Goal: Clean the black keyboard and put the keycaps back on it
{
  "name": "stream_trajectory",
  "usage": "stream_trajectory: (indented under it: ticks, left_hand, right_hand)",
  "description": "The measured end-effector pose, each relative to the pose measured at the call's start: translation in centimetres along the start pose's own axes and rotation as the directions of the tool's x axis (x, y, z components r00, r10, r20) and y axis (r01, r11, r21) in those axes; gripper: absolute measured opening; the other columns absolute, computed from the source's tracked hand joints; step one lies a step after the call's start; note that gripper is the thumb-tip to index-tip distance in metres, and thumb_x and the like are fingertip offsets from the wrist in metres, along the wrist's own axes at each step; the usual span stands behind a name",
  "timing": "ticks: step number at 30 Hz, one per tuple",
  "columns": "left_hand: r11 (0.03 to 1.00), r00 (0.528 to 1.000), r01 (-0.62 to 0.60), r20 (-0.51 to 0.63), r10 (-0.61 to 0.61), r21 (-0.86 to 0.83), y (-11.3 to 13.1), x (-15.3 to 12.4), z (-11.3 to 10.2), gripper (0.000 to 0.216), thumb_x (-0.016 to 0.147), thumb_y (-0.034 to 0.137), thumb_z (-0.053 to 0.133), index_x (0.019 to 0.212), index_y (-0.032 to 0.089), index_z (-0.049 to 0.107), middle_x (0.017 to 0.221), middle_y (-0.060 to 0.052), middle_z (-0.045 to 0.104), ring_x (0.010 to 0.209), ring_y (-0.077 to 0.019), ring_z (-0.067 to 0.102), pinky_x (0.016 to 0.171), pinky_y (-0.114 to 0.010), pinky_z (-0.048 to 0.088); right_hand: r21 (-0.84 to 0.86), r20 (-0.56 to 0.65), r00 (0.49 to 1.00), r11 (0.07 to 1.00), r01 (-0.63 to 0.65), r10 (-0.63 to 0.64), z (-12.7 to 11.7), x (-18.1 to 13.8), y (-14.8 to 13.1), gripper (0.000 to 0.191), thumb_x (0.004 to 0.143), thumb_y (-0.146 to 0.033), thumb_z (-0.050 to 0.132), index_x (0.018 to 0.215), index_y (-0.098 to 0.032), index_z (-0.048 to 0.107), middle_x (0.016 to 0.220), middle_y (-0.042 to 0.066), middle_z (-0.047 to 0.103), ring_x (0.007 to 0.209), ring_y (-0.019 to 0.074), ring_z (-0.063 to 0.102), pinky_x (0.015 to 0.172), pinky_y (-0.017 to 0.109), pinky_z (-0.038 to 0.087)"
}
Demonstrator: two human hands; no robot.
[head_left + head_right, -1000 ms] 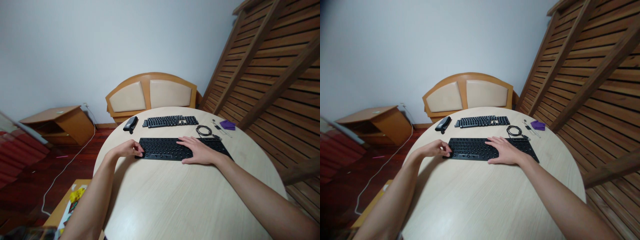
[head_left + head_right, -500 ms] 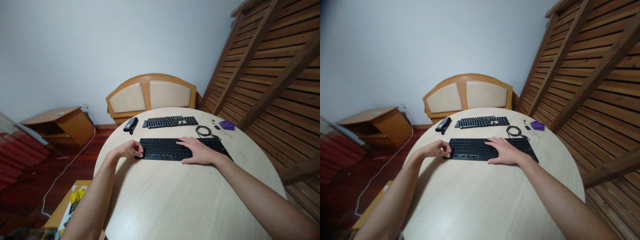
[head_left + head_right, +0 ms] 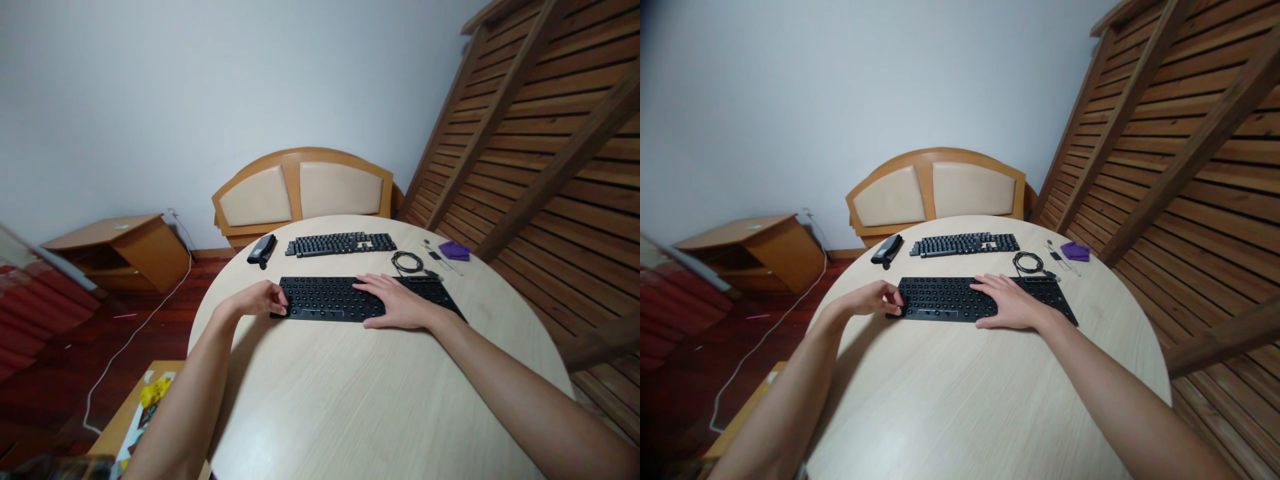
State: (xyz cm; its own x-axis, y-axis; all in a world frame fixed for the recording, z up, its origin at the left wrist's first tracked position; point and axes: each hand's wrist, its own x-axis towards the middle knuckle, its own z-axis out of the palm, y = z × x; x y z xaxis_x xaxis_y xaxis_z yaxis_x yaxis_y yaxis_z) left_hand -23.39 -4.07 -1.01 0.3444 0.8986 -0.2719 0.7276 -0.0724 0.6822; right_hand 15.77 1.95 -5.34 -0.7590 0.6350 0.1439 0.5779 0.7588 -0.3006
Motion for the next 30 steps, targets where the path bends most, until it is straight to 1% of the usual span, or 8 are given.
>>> stream_trajectory:
  ticks: [6, 15, 21, 30]
  left_hand:
    - [1.000, 1.000, 0.000, -0.001, 0.000, 0.006, 0.06, -0.11, 0.03, 0.027, 0.070, 0.041, 0.077, 0.084, 0.018, 0.076, 0.078, -0.002, 0.073, 0.073, -0.0170, 0.061, 0.068, -0.026, 0.044]
    - [1.000, 1.000, 0.017, -0.004, -0.017, 0.006, 0.18, -0.14, 0.08, 0.026, 0.069, 0.040, 0.077, 0.083, 0.018, 0.075, 0.079, -0.002, 0.073, 0.074, -0.0171, 0.061, 0.068, -0.026, 0.044]
    - [1.000, 1.000, 0.026, -0.001, -0.026, 0.001, 0.03, -0.10, 0.07, 0.027, 0.069, 0.040, 0.077, 0.084, 0.018, 0.075, 0.081, -0.002, 0.073, 0.076, -0.0176, 0.062, 0.069, -0.027, 0.044]
    - [0.999, 1.000, 0.023, 0.002, -0.023, -0.028, -0.48, 0.10, 0.06, 0.027, 0.069, 0.041, 0.079, 0.084, 0.018, 0.076, 0.079, -0.002, 0.073, 0.076, -0.0180, 0.063, 0.071, -0.027, 0.045]
  right_hand:
    - [0.006, -0.008, 1.000, 1.000, 0.008, -0.008, 0.04, 0.02, -0.02, 0.098, 0.072, -0.080, 0.068, 0.151, -0.027, 0.048, 0.163, 0.011, 0.036, 0.150, 0.0384, 0.031, 0.124, 0.059, 0.020]
    - [-0.016, -0.009, 1.000, 1.000, 0.014, -0.014, 0.16, 0.03, 0.07, 0.097, 0.073, -0.081, 0.066, 0.152, -0.028, 0.047, 0.163, 0.010, 0.036, 0.150, 0.0373, 0.031, 0.124, 0.058, 0.021]
    - [-0.013, 0.000, 1.000, 1.000, 0.004, -0.004, -0.01, -0.02, -0.15, 0.097, 0.073, -0.080, 0.067, 0.152, -0.026, 0.048, 0.163, 0.011, 0.035, 0.150, 0.0373, 0.030, 0.125, 0.057, 0.021]
    - [0.036, -0.010, 1.000, 0.999, 0.003, -0.002, 0.08, 0.04, -0.01, 0.096, 0.072, -0.077, 0.071, 0.151, -0.028, 0.048, 0.163, 0.008, 0.036, 0.150, 0.0392, 0.029, 0.125, 0.058, 0.019]
